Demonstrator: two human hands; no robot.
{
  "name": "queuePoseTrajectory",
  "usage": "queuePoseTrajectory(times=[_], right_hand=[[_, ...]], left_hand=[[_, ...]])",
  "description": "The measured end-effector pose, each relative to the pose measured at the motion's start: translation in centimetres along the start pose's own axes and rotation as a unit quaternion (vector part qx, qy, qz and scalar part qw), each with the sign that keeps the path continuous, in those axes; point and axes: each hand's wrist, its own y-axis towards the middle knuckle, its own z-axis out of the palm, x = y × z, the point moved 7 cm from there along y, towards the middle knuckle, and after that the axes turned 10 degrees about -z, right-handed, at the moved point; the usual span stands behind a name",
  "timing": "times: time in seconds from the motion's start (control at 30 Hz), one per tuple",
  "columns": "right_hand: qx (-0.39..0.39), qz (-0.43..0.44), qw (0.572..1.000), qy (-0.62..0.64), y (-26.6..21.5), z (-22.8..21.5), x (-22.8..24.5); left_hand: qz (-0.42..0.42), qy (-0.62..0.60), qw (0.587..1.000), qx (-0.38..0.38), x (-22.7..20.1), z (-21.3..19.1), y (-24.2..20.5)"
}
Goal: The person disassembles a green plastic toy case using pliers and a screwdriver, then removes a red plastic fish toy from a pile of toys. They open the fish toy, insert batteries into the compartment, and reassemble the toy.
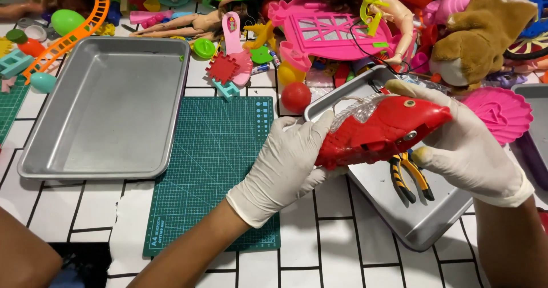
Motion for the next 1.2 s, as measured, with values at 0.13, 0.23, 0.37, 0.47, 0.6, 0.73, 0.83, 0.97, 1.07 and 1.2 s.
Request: queuePoseTrajectory(times=[0.13, 0.23, 0.37, 0.47, 0.6, 0.73, 0.83, 0.97, 1.07, 1.2], right_hand=[[-0.06, 0.06, 0.995, 0.046, 0.0, -0.3, -2.1], [-0.036, 0.016, 0.999, 0.029, 0.0, -0.6, -2.3], [-0.027, -0.015, 0.999, -0.009, 0.5, -0.9, -2.5], [-0.032, 0.03, 0.999, 0.016, 0.6, -1.3, -3.3], [0.022, 0.016, 0.998, -0.058, 0.8, -1.1, -3.4], [0.035, -0.15, 0.982, -0.113, 1.1, -0.2, -1.7], [-0.028, -0.001, 0.996, 0.083, 1.2, 0.9, -2.9], [-0.027, -0.019, 0.993, 0.11, 1.4, 1.1, -3.7], [-0.032, 0.065, 0.995, 0.075, 1.3, 0.6, -4.8], [0.006, 0.063, 0.997, 0.05, 1.2, 0.3, -5.0]], left_hand=[[-0.009, 0.014, 0.999, 0.048, 0.1, 1.4, -0.4], [-0.053, 0.013, 0.996, 0.067, 0.5, 1.9, -0.8], [-0.051, 0.042, 0.996, 0.065, 0.7, 2.9, -0.9], [-0.054, 0.045, 0.995, 0.077, 0.4, 3.0, -0.6], [-0.104, -0.142, 0.979, 0.101, 0.1, 3.9, -0.8], [-0.168, -0.239, 0.945, 0.149, -0.3, 4.8, -1.4], [-0.191, -0.266, 0.937, 0.124, -1.0, 4.9, -1.7], [-0.207, -0.301, 0.924, 0.113, -1.2, 4.6, -1.9], [-0.22, -0.341, 0.906, 0.119, -1.4, 4.7, -2.1], [-0.204, -0.371, 0.899, 0.111, -1.9, 4.7, -2.1]])
